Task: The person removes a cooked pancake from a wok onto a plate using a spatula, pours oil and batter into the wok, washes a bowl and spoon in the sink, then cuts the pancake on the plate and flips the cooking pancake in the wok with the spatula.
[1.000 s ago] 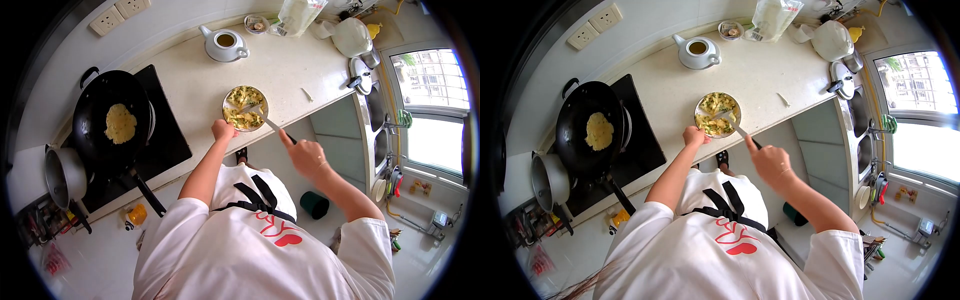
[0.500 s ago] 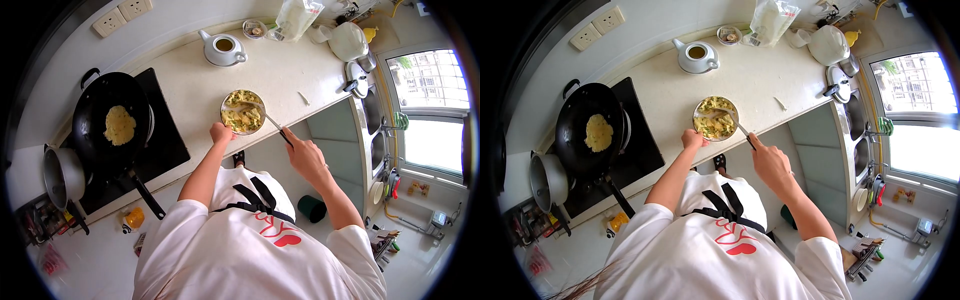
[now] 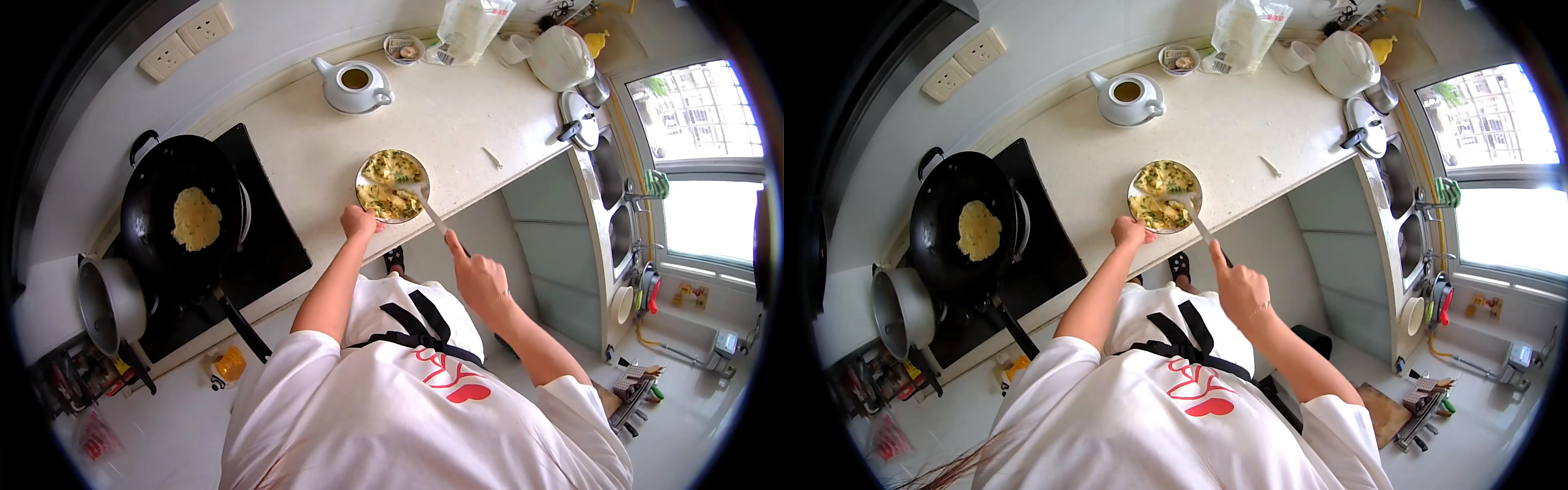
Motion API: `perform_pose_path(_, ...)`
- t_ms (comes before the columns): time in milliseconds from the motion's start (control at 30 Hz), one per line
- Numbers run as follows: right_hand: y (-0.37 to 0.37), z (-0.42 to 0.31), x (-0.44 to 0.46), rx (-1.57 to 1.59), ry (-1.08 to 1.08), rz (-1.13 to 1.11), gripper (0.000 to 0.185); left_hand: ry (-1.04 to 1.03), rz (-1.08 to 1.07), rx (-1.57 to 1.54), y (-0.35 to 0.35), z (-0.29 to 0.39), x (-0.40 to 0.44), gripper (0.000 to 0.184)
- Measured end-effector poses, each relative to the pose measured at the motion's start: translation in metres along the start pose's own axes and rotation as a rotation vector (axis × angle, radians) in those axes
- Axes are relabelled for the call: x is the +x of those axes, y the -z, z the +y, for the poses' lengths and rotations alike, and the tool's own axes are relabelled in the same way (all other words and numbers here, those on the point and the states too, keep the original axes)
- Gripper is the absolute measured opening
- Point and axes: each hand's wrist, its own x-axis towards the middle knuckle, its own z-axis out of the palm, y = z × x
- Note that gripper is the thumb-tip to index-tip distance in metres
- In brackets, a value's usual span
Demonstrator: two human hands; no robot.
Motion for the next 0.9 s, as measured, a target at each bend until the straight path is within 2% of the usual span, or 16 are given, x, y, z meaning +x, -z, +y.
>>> perform_pose_path(267,0.019,-0.014,-0.017,0.158,-0.094,-0.110,0.060,0.031,-0.014,0.034,0.002,0.009,-0.008,0.022)
perform_pose_path(367,0.025,-0.014,-0.023,0.306,-0.135,-0.088,0.055,0.041,-0.018,-0.003,0.001,0.005,-0.003,0.024)
perform_pose_path(600,0.013,0.011,-0.020,0.309,-0.120,0.162,0.050,0.065,-0.031,-0.005,0.002,0.003,-0.005,0.027)
perform_pose_path(800,0.012,0.023,-0.011,0.274,-0.111,0.032,0.050,0.061,0.007,0.043,-0.001,0.000,0.000,0.027)
perform_pose_path(900,-0.012,0.031,-0.012,0.310,-0.089,0.071,0.051,0.053,0.026,0.045,-0.005,0.000,-0.003,0.026)
